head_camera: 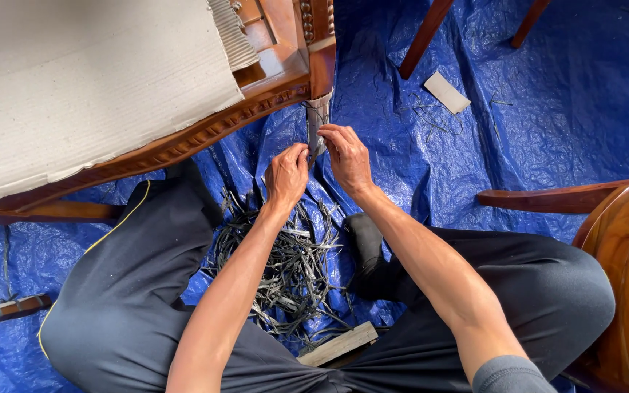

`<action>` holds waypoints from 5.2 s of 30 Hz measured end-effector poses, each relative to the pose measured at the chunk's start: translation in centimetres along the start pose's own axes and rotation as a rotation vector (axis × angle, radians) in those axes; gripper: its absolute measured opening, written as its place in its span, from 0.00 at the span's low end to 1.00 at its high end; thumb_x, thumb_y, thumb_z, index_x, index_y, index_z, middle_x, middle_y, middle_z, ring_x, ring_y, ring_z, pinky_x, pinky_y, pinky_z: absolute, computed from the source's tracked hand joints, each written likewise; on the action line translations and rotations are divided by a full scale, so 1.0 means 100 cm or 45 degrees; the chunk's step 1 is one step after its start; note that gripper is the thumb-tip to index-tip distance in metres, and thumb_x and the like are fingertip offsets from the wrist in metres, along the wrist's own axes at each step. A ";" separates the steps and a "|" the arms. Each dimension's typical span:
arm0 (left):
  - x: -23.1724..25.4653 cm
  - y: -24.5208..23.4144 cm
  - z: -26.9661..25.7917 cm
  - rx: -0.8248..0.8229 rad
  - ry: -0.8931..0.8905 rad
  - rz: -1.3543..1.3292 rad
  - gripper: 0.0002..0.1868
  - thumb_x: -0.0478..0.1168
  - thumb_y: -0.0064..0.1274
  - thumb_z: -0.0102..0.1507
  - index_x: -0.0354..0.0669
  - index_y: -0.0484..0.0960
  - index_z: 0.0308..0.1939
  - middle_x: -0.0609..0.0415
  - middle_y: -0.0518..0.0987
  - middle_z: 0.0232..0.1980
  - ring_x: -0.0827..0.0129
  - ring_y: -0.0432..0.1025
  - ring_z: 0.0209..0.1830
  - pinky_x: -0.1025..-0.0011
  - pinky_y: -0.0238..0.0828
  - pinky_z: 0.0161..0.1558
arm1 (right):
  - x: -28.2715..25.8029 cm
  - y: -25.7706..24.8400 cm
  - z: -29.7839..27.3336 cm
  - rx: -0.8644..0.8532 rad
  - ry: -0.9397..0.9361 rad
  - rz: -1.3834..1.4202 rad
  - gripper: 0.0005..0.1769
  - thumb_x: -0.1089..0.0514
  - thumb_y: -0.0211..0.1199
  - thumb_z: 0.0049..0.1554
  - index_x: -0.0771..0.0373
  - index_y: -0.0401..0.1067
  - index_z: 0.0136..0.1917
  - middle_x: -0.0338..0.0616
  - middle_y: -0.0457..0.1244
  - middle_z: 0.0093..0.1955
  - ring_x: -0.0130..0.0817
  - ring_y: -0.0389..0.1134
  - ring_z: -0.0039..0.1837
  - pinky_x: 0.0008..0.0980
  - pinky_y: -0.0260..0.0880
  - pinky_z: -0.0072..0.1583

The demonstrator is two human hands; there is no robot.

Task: Wrapping wooden chair legs with cardboard and tying them with plastic strips for protection.

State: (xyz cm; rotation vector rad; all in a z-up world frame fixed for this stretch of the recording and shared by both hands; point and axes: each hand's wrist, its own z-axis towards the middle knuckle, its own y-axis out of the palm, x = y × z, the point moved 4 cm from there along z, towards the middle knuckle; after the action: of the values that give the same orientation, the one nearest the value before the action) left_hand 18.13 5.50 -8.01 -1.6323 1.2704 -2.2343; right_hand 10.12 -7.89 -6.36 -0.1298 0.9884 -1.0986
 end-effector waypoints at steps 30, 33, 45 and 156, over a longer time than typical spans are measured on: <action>0.035 0.002 -0.037 0.213 0.550 -0.086 0.03 0.36 0.56 0.65 0.40 0.78 0.38 0.49 0.80 0.31 0.57 0.77 0.28 0.63 0.73 0.30 | -0.007 0.002 0.001 -0.220 -0.132 -0.033 0.24 0.67 0.66 0.51 0.61 0.75 0.62 0.45 0.67 0.56 0.45 0.67 0.57 0.39 0.72 0.56; 0.043 -0.008 -0.028 0.237 0.571 -0.085 0.05 0.36 0.57 0.65 0.42 0.78 0.35 0.53 0.79 0.31 0.61 0.77 0.26 0.65 0.74 0.29 | -0.002 0.006 -0.001 -0.221 -0.091 -0.037 0.26 0.69 0.65 0.50 0.61 0.75 0.63 0.44 0.67 0.57 0.45 0.67 0.58 0.40 0.72 0.56; 0.023 -0.004 0.033 0.105 0.641 0.229 0.17 0.25 0.50 0.58 0.42 0.85 0.48 0.49 0.76 0.48 0.55 0.72 0.47 0.59 0.72 0.48 | 0.001 0.011 -0.001 -0.105 -0.069 0.007 0.20 0.73 0.65 0.53 0.62 0.75 0.58 0.45 0.66 0.55 0.45 0.67 0.56 0.40 0.71 0.56; -0.086 0.084 0.079 0.078 -0.563 -1.227 0.09 0.37 0.62 0.62 0.36 0.82 0.42 0.53 0.83 0.41 0.73 0.76 0.39 0.77 0.73 0.42 | 0.065 0.092 -0.024 0.329 1.250 0.370 0.12 0.54 0.65 0.60 0.66 0.76 0.43 0.43 0.72 0.37 0.28 0.71 0.40 0.32 0.70 0.45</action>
State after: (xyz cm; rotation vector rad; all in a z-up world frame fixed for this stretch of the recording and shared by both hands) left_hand 25.15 0.11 -19.35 -2.8977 0.2933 -1.9897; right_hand 15.25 -7.60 -16.62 0.8128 1.6441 -0.9977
